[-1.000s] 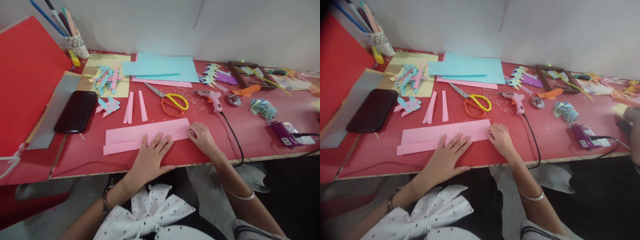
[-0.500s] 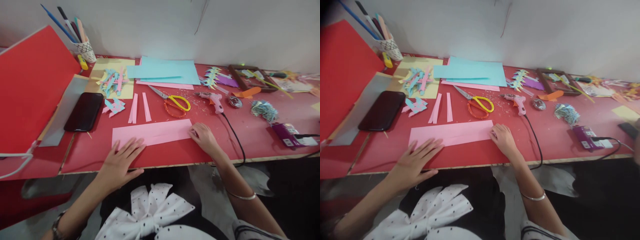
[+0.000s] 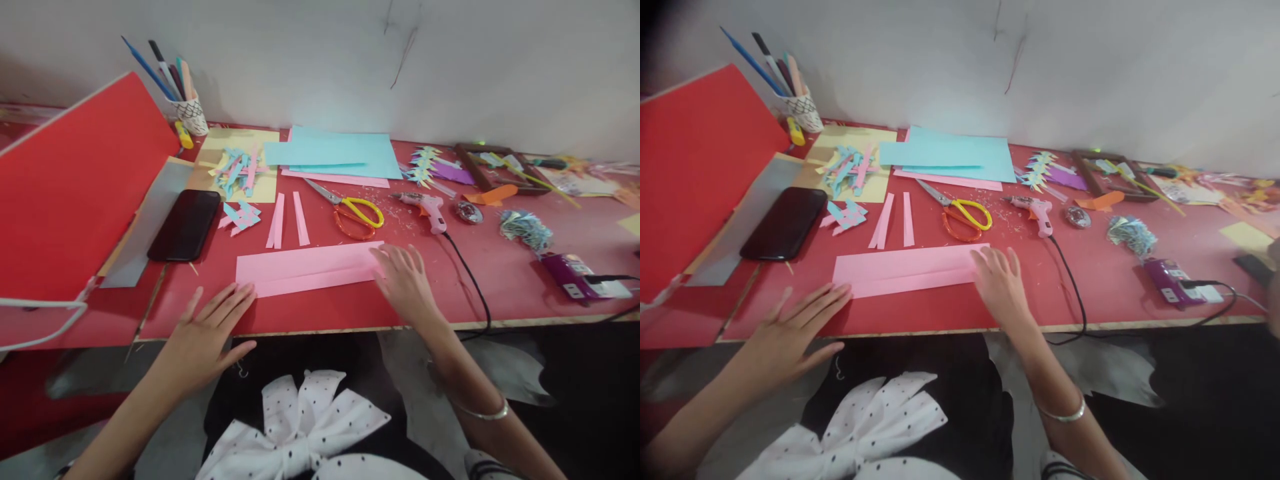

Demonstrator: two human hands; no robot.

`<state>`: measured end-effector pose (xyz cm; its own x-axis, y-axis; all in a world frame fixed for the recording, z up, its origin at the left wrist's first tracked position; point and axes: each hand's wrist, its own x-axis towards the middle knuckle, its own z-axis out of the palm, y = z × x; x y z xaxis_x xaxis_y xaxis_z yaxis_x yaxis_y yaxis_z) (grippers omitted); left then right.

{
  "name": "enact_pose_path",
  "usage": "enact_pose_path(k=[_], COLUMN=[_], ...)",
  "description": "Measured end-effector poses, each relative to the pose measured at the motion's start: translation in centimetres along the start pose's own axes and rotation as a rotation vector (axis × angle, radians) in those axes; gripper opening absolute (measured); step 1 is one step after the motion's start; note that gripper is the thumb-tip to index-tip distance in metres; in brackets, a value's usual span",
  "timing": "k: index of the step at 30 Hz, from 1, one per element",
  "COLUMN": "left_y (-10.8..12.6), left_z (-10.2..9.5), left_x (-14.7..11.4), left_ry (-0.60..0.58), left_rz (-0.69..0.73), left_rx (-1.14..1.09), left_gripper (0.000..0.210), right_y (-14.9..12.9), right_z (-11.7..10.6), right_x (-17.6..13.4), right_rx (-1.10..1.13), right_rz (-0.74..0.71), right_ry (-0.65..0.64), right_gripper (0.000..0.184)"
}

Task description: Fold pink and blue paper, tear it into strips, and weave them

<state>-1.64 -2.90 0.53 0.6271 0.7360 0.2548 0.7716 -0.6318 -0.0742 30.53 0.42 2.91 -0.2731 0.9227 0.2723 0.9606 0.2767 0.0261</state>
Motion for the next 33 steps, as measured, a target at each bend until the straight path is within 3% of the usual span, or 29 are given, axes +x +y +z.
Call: enact_pose_path(k=[6, 11, 19, 33], left_y=[3.0, 4.3, 3.8, 2.7], left_z=[-0.4, 1.0, 1.6, 1.4], left_x=[2.3, 3.5, 3.4, 3.0], left_ry=[0.125, 0.050, 0.006, -0.023], left_rz=[-0.147, 0.008, -0.016, -0.054], left_rx=[0.041, -0.019, -0.043, -0.050], left_gripper=[0.052, 0.056, 0.062, 0.064], right_y=[-7.6, -9.0, -6.7, 2.8], right_z=[0.0, 0.7, 0.9, 0.6], right_x=[-0.9, -0.7, -1.0, -4.0], right_rx=[0.247, 0.319, 0.297, 0.080], right_rz=[-0.435, -0.411, -0.358, -0.057], right_ry=[-0.256, -0.321, -0.320, -0.272], right_gripper=[0.055, 0.065, 0.068, 0.055])
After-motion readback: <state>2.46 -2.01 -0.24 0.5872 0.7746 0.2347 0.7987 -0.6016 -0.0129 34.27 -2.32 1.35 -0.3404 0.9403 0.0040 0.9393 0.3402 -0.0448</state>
